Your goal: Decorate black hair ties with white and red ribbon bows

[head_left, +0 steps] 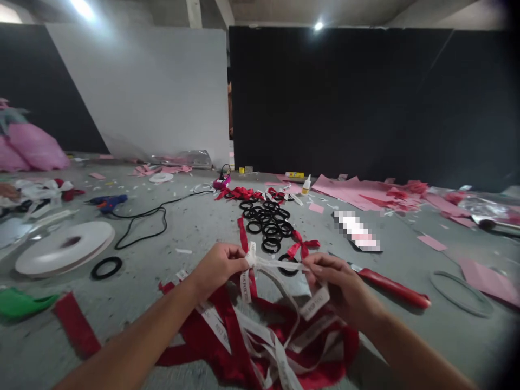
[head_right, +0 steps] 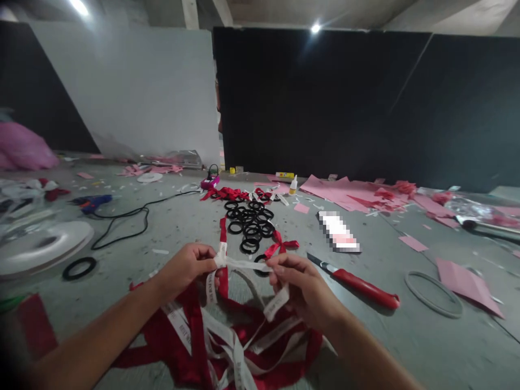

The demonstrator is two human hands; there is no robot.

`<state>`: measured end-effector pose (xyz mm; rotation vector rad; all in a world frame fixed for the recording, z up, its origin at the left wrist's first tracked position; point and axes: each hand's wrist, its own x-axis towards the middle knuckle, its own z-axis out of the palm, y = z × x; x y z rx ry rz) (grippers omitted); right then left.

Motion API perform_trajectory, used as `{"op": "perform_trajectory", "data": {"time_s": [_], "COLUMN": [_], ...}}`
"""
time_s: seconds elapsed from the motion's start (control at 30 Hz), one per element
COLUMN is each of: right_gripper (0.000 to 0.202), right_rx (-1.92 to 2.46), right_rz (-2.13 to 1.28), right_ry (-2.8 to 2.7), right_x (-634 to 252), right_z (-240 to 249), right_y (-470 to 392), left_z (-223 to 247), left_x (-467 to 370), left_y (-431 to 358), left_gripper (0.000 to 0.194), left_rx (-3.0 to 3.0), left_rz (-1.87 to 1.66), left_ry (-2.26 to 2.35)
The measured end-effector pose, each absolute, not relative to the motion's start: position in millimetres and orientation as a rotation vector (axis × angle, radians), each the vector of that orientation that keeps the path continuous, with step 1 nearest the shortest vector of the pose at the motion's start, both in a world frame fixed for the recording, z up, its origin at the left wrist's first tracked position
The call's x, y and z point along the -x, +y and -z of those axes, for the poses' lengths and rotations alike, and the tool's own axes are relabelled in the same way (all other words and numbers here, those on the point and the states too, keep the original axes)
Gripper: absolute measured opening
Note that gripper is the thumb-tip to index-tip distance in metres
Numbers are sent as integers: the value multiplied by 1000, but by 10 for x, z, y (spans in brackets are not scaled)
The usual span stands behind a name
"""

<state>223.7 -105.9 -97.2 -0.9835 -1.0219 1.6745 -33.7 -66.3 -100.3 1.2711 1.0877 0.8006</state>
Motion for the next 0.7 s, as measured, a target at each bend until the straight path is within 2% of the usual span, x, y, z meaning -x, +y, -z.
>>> {"op": "perform_trajectory", "data": {"time_s": [0.1, 0.2, 0.3, 0.6, 0.7], "right_gripper": [26, 28, 12, 25, 20], "right_rx": [787, 747, 798, 719, 687], "right_rz": [-1836, -1766, -1706, -1505, -1529], "right_ry": [-964, -957, -938, -627, -644], "right_x": [-2277, -2273, -2280, -2465, -2454], "right_z": [946, 1061, 1180, 967, 983], "right_y": [-900, -831, -846, -781, -816], "left_z": [1072, 1126, 1164, 1220, 1209], "left_x": [364, 346, 345, 387, 362], "left_y": [-611, -609, -596, -532, -558], "left_gripper": [17, 20, 19, 17, 17], "left_rx": [-1275, -1247, -1230, -1219, -1221], "left_rz": [-780, -774, -811, -848, -837], "left_ry": [1095, 1097, 1113, 1149, 1157]}}
